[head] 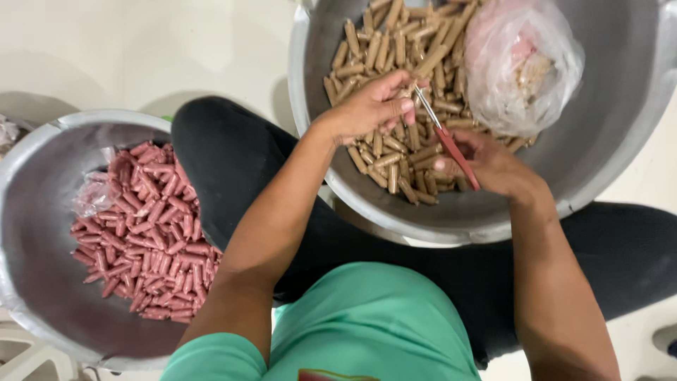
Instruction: The person sits cross-legged on the floor and uses red-handled scissors to cut small brown sausages from a large metal bowl. The cut pieces are placed into a second metal bowl containing pink sausages. The person continues cutting individual sausages one at a time throughout the clip.
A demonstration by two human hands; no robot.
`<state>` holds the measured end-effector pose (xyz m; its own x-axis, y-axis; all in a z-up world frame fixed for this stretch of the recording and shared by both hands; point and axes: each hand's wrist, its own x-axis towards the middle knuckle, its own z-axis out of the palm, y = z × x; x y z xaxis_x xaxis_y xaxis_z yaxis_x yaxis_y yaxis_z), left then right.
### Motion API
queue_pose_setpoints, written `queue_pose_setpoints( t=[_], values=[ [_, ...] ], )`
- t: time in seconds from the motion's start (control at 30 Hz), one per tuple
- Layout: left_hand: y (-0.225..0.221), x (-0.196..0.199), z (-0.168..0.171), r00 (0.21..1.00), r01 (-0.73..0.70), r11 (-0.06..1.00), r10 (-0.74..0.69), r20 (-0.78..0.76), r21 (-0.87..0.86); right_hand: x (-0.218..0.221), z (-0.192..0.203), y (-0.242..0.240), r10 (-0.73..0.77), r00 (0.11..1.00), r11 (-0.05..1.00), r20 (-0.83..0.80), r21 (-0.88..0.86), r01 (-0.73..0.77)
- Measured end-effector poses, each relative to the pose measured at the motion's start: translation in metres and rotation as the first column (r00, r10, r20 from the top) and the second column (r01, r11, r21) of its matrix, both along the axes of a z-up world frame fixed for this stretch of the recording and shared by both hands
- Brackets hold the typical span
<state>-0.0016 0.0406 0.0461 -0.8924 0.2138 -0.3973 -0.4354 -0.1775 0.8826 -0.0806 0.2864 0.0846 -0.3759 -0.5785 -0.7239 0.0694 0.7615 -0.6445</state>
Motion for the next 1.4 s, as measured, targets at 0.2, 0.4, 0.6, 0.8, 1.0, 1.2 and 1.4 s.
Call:
queue_pose_setpoints(
  t=[0.2, 0.4, 0.6, 0.8, 1.0, 1.2, 1.4],
  values=[
    [0.004, 0.004, -0.050, 0.980, 0.104, 0.988, -0.083, -0.179, 0.113, -0.002, -0.033, 0.014, -0.096, 0.995, 0.966, 0.013, -0.238, 0.096],
    [-0.015, 0.009, 0.004, 0.982, 0.132, 0.990, -0.137, -0.130, -0.043, 0.006, -0.010, 0.009, -0.187, 0.980, 0.955, 0.061, -0.222, 0.196],
    [0.006, 0.018, -0.035, 0.913, -0.332, 0.857, 0.185, -0.364, -0.395, -0.003, -0.022, 0.014, -0.158, 0.987, 0.950, 0.003, -0.271, 0.153],
    [0.037, -0.014, -0.056, 0.924, -0.220, 0.740, -0.050, -0.378, -0.635, -0.003, -0.027, 0.035, -0.174, 0.979, 0.968, -0.103, -0.198, 0.152],
    [0.075, -0.050, -0.023, 0.886, -0.041, 0.784, -0.258, -0.385, -0.619, -0.016, -0.043, 0.074, -0.234, 0.956, 0.961, -0.175, -0.191, 0.200],
    [0.105, -0.089, -0.045, 0.828, 0.008, 0.736, -0.384, -0.408, -0.677, -0.023, 0.013, 0.095, -0.317, 0.916, 0.948, -0.245, -0.076, 0.308],
    [0.111, -0.100, 0.013, 0.930, 0.279, 0.670, -0.366, 0.022, -0.688, -0.035, 0.026, 0.089, -0.299, 0.932, 0.920, -0.207, 0.197, 0.339]
  ],
)
